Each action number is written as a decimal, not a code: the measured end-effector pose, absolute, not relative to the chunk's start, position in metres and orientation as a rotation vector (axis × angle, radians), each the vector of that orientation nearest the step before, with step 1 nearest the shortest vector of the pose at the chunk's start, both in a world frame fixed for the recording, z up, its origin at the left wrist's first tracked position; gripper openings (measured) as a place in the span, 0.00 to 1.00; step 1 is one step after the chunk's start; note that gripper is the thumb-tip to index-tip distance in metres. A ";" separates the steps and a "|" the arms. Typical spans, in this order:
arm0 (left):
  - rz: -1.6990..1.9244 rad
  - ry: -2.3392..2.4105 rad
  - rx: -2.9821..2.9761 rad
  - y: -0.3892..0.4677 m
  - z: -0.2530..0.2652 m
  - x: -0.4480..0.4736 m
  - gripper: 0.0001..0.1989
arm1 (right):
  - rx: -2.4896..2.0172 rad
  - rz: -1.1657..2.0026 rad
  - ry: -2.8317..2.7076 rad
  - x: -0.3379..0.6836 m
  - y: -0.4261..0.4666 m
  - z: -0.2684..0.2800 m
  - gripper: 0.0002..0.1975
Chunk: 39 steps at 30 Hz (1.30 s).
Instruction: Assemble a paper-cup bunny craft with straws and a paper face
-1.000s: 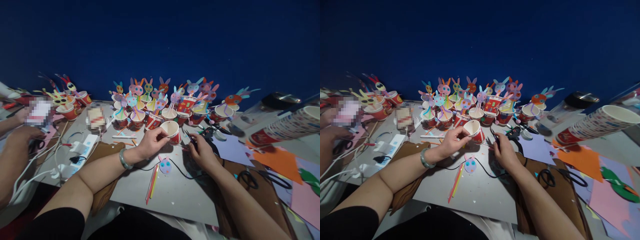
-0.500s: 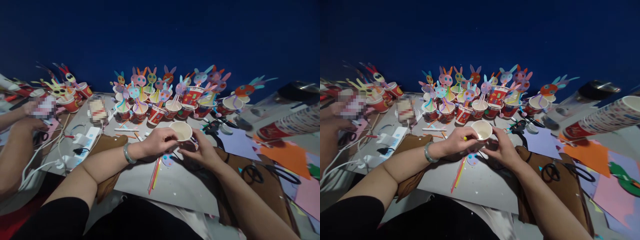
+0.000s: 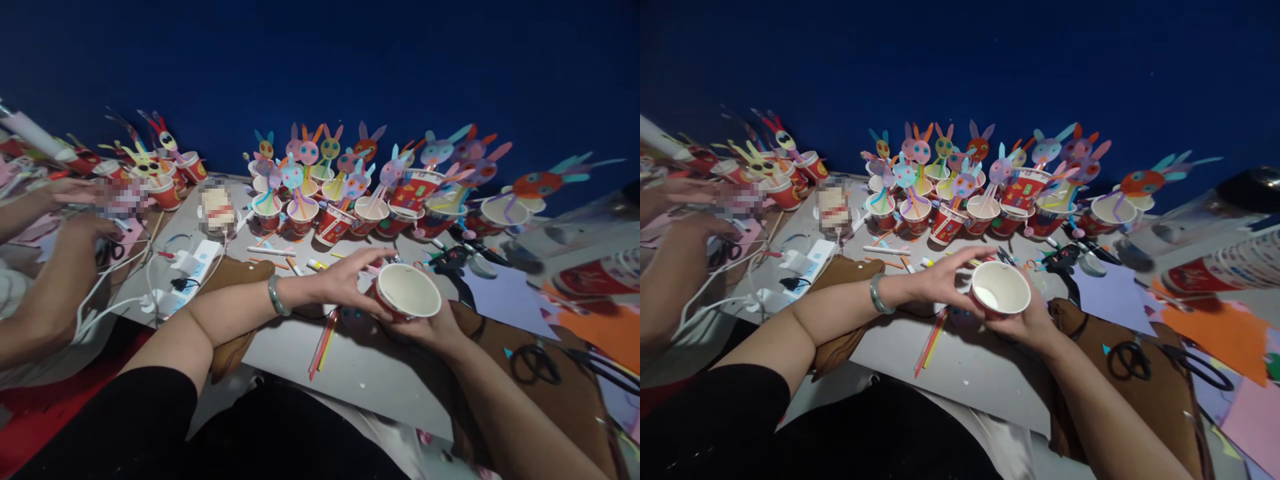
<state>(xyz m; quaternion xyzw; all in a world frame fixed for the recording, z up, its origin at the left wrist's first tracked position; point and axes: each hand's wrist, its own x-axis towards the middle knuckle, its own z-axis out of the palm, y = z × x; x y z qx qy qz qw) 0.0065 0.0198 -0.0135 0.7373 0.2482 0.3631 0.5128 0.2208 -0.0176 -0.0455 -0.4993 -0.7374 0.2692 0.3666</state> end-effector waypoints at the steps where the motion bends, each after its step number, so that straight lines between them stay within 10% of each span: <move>1: 0.834 0.554 1.774 0.018 -0.014 0.008 0.46 | -1.233 0.698 -1.925 0.219 -0.018 -0.046 0.34; 8: 0.943 0.632 1.661 0.019 -0.015 0.006 0.40 | -1.233 0.454 -2.152 0.215 -0.014 -0.037 0.17; 39: 1.191 0.778 1.563 0.023 -0.002 -0.007 0.39 | -1.867 1.094 -2.204 0.137 -0.099 -0.053 0.17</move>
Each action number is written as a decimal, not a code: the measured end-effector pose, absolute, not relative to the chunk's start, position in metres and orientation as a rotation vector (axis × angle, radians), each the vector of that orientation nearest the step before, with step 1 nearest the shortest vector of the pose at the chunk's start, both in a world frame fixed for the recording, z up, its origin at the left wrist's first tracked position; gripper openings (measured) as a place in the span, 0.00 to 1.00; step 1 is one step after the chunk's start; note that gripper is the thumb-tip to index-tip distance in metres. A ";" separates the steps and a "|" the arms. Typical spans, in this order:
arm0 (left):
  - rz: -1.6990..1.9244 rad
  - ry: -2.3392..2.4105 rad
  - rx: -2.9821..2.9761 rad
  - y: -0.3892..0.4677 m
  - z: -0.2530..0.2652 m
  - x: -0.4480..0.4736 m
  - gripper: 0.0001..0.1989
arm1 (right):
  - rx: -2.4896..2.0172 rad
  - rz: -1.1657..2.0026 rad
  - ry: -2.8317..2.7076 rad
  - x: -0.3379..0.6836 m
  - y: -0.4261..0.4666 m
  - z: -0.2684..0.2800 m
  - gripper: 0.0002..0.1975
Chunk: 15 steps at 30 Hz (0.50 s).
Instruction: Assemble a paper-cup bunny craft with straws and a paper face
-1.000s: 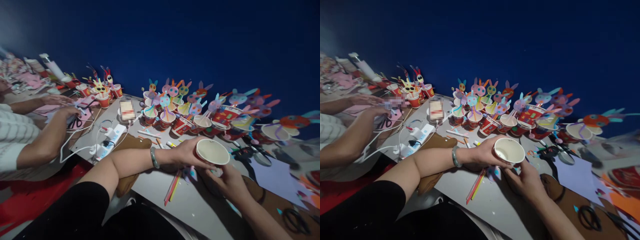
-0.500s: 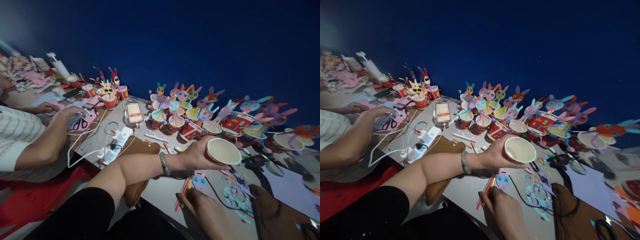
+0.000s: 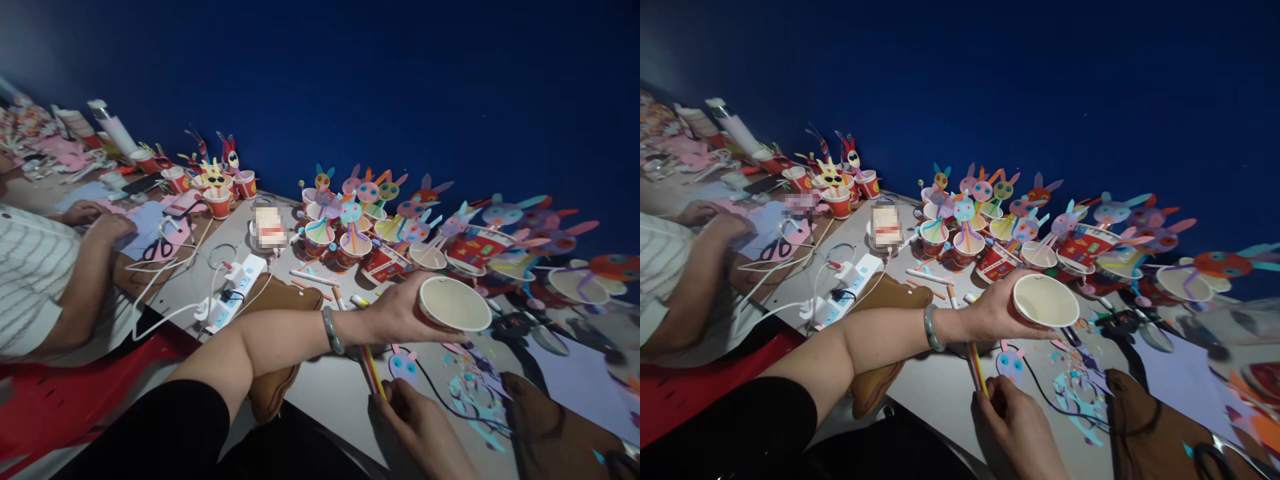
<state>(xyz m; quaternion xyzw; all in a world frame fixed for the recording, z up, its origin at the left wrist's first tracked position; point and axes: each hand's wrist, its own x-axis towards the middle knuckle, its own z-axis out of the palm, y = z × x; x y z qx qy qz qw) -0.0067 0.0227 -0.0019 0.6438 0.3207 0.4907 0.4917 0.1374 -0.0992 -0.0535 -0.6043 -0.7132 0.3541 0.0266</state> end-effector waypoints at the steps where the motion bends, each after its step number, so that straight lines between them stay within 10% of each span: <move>1: 1.201 0.771 1.560 0.023 -0.001 -0.007 0.39 | -1.793 1.163 -2.194 0.142 -0.098 -0.051 0.18; 7: 1.305 0.739 1.467 0.030 -0.005 -0.005 0.40 | -1.512 1.569 -2.104 0.179 -0.074 -0.012 0.21; 15: 1.358 0.745 1.406 0.039 -0.013 -0.001 0.40 | -1.298 1.265 -1.678 0.216 -0.028 0.043 0.19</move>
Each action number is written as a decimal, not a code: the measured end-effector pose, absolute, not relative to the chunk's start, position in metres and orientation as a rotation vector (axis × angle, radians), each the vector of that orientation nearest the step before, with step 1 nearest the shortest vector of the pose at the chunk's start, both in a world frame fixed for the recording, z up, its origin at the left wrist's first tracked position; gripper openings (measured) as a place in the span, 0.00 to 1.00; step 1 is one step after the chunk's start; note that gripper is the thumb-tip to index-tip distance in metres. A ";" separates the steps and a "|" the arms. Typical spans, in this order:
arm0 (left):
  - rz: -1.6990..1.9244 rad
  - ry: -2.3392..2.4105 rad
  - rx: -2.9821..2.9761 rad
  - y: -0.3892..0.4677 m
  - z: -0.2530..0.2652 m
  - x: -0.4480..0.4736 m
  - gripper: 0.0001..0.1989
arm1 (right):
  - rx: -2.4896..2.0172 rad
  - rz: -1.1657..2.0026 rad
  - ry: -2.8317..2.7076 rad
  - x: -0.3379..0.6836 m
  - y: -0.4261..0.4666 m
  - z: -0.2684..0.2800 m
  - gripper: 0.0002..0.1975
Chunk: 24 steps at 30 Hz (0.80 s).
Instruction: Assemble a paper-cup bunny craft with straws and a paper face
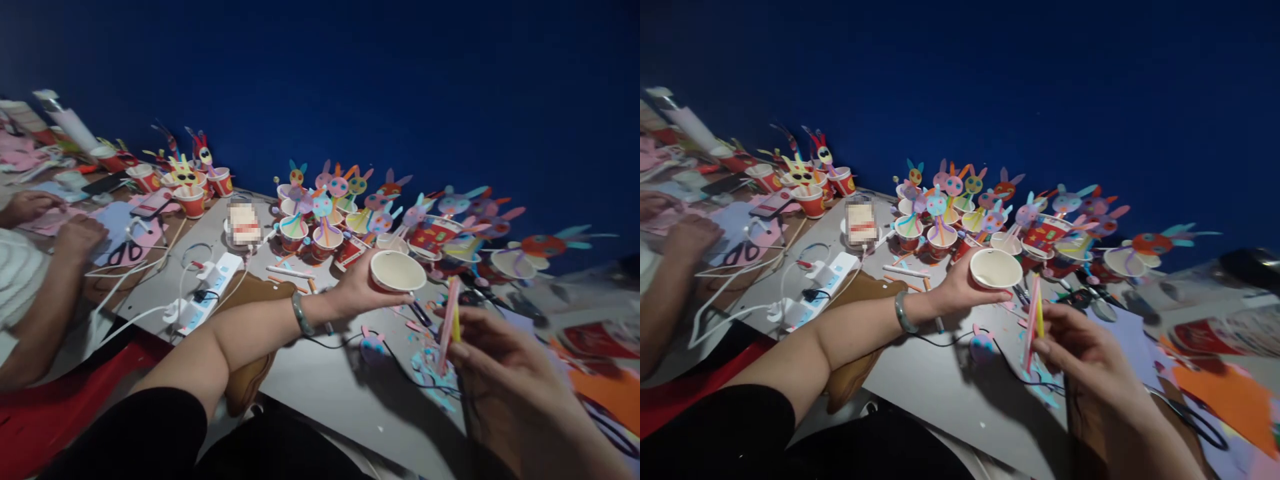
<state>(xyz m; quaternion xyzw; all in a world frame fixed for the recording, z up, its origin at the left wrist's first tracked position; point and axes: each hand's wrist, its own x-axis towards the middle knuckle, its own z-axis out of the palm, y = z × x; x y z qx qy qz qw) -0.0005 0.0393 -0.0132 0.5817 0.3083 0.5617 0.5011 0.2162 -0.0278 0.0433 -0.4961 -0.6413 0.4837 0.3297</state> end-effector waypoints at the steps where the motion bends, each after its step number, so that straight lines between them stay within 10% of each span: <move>1: 1.366 0.726 1.403 0.040 -0.014 0.000 0.40 | -1.245 1.218 -1.628 0.215 -0.023 0.048 0.17; 24: 1.044 0.758 1.711 0.022 -0.017 0.002 0.45 | -1.086 0.787 -1.310 0.211 -0.013 0.037 0.12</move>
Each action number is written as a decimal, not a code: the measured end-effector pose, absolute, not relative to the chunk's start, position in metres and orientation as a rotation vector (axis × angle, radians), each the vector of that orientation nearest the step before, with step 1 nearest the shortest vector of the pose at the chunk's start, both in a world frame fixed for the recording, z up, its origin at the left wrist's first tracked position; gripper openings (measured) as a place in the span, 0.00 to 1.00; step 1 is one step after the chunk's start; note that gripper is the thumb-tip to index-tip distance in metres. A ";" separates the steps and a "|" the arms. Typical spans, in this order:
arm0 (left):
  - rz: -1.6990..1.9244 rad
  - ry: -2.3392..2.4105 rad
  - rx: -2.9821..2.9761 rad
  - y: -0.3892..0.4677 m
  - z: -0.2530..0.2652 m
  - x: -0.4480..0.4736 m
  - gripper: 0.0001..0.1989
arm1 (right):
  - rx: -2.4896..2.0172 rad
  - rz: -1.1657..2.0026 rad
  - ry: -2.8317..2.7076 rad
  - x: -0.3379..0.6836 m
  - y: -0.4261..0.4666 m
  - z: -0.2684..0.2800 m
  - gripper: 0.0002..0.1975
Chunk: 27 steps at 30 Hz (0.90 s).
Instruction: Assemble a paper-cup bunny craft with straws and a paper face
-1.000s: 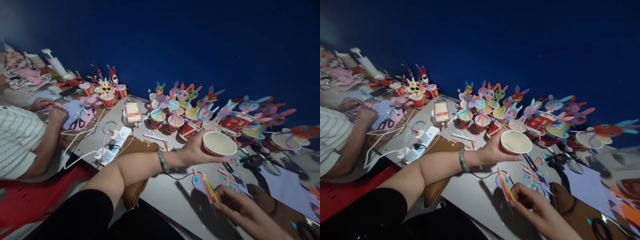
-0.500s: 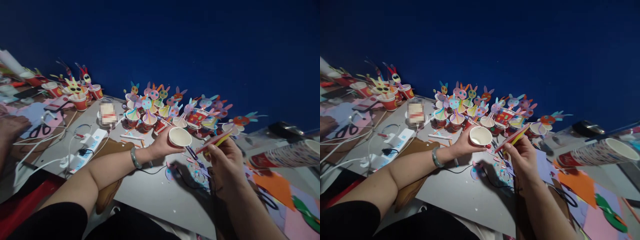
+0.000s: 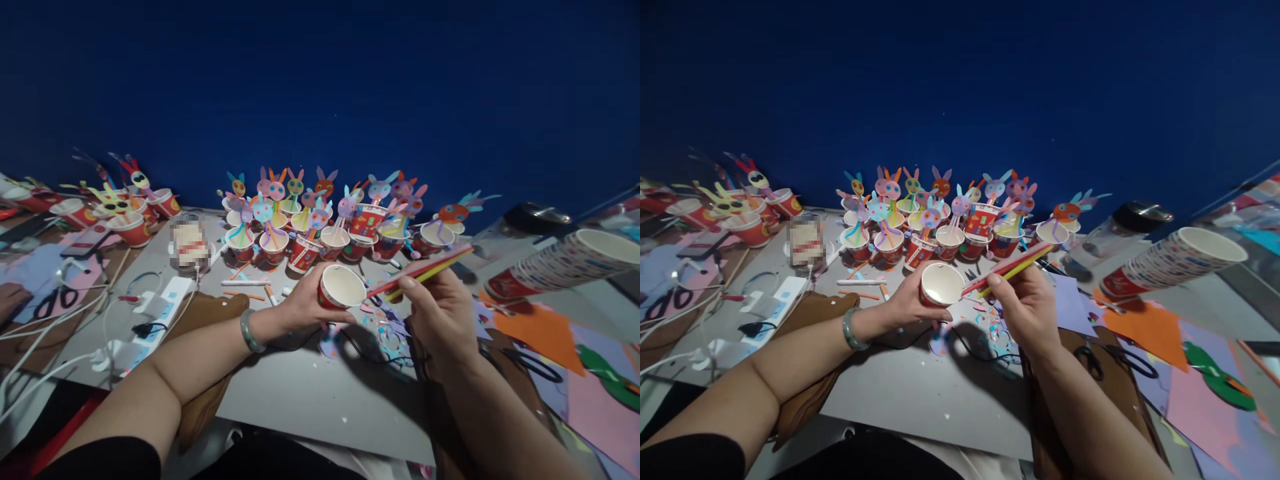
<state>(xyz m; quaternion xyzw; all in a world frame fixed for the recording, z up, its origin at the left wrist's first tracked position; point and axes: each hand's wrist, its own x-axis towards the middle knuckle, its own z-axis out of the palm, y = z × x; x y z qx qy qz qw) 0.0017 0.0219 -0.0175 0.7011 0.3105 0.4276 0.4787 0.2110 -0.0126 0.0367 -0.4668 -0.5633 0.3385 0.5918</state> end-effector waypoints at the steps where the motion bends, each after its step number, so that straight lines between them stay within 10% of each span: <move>1: 1.019 0.746 1.688 0.022 -0.018 0.002 0.45 | -1.090 0.795 -1.324 0.210 -0.013 0.038 0.12; 27: 0.905 0.668 1.942 0.011 -0.019 0.002 0.40 | -1.078 0.508 -1.678 0.208 -0.031 0.049 0.06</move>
